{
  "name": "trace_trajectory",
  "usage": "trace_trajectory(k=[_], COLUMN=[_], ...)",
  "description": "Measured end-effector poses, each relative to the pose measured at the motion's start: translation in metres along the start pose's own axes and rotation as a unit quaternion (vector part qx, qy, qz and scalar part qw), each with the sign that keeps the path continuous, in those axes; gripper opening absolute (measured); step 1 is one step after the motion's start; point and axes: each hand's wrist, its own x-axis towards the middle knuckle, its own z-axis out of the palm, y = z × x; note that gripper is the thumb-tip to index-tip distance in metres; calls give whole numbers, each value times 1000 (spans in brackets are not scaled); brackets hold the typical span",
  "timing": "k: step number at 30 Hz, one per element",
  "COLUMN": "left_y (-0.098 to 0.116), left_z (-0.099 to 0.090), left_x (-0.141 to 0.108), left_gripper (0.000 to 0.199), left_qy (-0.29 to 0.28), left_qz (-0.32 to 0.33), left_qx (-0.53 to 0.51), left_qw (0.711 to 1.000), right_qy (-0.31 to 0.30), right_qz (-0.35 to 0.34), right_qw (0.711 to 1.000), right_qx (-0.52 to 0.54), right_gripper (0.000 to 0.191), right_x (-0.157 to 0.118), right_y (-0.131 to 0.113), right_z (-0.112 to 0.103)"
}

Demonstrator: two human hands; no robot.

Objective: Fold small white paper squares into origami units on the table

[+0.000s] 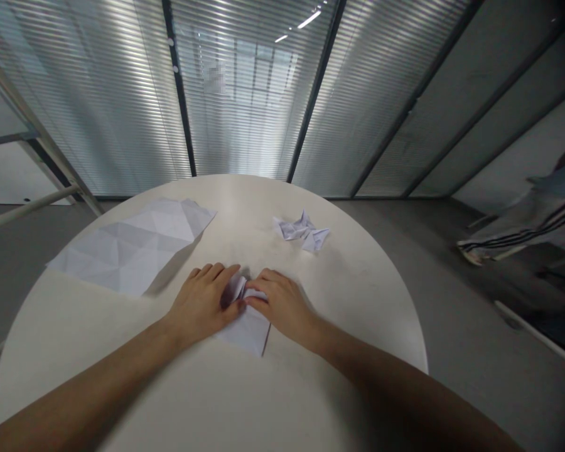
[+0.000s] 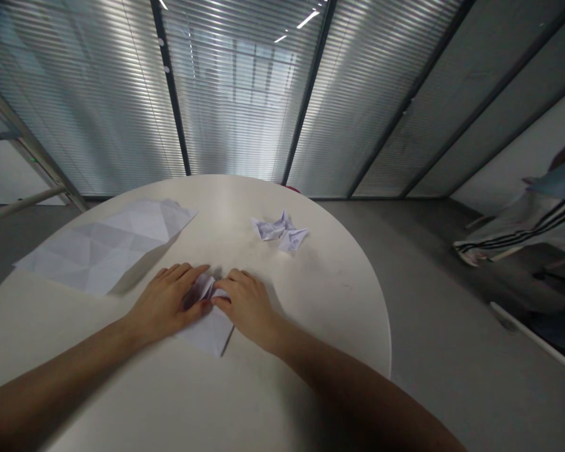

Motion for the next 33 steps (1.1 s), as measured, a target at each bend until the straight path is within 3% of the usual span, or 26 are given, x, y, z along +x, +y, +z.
trace_trajectory(k=[9,13,17,20,26,33], left_y=[-3,-5,-7,-8,-14,-17], left_z=[-6,-6,-5,-5,-5,-4], left_x=[0,-2,-3,-3,0,0], left_gripper=[30,31,33,24,23,31], left_qy=[17,51,51,45,-19,-88], left_qz=[-79,-103,-100,-64,116,182], left_qx=[-100,-135,-145,-141,-79,-43], left_qw=[992,984,983,987,990,978], right_qy=[-34,-38,-50,-58,-70,-61], right_qz=[-56,-72,-95,-105,-109,-110], right_qw=[997,992,984,982,989,985], right_qx=[-44,-92,-145,-145,-68,-118], right_gripper=[24,35,32,27,16,13], right_x=[2,0,-1,0,0,-3], right_y=[-4,-8,-12,-11,4,16], right_z=[0,2,2,-1,-15,-22])
